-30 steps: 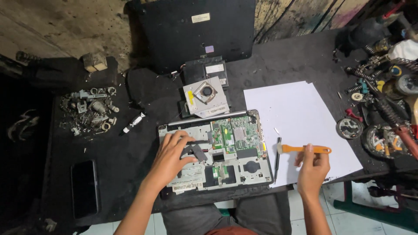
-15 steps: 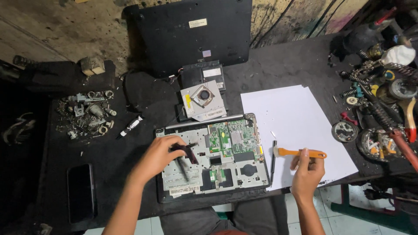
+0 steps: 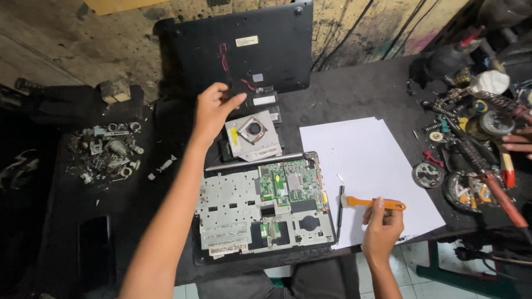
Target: The person is performing maintenance on a laptop motherboard, using a spudger and a brush to clean and inspect the components.
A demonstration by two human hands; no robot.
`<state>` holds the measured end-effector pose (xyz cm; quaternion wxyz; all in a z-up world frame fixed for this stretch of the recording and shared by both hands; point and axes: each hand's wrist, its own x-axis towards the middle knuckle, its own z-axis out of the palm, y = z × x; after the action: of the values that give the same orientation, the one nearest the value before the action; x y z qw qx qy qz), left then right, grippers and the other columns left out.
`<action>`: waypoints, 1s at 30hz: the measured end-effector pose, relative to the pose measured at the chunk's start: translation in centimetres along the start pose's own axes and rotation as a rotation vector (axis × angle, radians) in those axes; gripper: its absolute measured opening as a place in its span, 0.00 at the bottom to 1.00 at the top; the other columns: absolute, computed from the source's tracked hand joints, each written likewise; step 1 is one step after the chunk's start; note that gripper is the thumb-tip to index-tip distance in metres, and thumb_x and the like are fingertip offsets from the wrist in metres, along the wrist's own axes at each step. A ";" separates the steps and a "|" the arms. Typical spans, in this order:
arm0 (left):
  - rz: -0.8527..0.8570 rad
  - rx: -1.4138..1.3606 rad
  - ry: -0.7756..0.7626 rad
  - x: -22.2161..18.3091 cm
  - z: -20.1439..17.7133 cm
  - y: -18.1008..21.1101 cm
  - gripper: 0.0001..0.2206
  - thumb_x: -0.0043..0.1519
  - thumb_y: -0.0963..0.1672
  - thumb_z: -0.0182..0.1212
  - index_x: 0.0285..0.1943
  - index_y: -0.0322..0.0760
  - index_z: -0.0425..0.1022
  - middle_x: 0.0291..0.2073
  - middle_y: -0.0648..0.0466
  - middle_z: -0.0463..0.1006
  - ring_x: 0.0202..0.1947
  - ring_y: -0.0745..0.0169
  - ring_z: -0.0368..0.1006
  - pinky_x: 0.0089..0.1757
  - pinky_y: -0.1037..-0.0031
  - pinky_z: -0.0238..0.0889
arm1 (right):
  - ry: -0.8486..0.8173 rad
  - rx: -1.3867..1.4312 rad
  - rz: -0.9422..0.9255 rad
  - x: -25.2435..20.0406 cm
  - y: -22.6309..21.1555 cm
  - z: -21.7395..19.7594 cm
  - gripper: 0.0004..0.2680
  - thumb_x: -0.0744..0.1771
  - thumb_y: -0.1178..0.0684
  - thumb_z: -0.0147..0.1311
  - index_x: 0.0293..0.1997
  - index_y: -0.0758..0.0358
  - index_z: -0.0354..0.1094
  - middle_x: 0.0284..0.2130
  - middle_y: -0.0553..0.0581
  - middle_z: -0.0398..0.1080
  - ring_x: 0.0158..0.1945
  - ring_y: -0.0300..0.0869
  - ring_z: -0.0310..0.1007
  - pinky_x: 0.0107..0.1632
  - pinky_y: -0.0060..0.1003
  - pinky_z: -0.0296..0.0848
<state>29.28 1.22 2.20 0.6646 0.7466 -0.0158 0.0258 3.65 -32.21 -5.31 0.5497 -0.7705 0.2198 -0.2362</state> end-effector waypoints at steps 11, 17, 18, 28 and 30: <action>0.030 0.360 0.181 4.1 1.9 -6.6 0.19 0.56 0.48 0.75 0.54 0.39 0.80 0.46 0.49 0.83 0.41 0.60 0.83 0.42 0.72 0.74 | 0.021 0.009 0.019 0.0 0.2 0.0 0.08 0.74 0.51 0.44 0.41 0.63 0.62 0.20 0.52 0.63 0.24 0.36 0.61 0.31 0.32 0.61; 0.126 0.622 0.262 1.2 1.0 -6.3 0.35 0.62 0.48 0.74 0.74 0.34 0.57 0.61 0.44 0.60 0.62 0.44 0.62 0.61 0.58 0.60 | 0.017 -0.019 -0.003 0.0 0.1 0.0 0.08 0.74 0.51 0.44 0.42 0.63 0.63 0.20 0.52 0.64 0.24 0.36 0.62 0.32 0.31 0.62; 0.072 0.624 0.304 0.3 1.0 -5.9 0.46 0.63 0.49 0.74 0.81 0.33 0.41 0.65 0.41 0.53 0.66 0.38 0.57 0.64 0.54 0.57 | 0.018 -0.014 -0.013 0.0 0.0 0.1 0.08 0.74 0.51 0.44 0.42 0.63 0.63 0.20 0.52 0.64 0.24 0.36 0.62 0.32 0.31 0.62; 0.258 0.474 -0.125 -18.1 1.3 0.5 0.16 0.60 0.38 0.67 0.57 0.34 0.77 0.61 0.40 0.66 0.64 0.28 0.66 0.61 0.44 0.60 | 0.046 -0.006 -0.323 -0.5 -0.5 0.5 0.07 0.76 0.58 0.37 0.52 0.71 0.61 0.31 0.68 0.76 0.24 0.48 0.74 0.36 0.38 0.70; 0.091 0.583 -0.227 -21.1 1.1 2.0 0.22 0.62 0.41 0.64 0.66 0.30 0.72 0.71 0.30 0.59 0.73 0.27 0.51 0.67 0.39 0.42 | 0.020 -0.037 -0.446 -0.8 -1.1 0.9 0.05 0.73 0.65 0.40 0.52 0.73 0.63 0.31 0.70 0.77 0.24 0.52 0.76 0.39 0.40 0.73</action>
<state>8.09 -0.37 2.84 0.4149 0.9022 -0.1154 -0.0246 3.63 -30.73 -4.59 0.4676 -0.8077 0.0537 -0.3552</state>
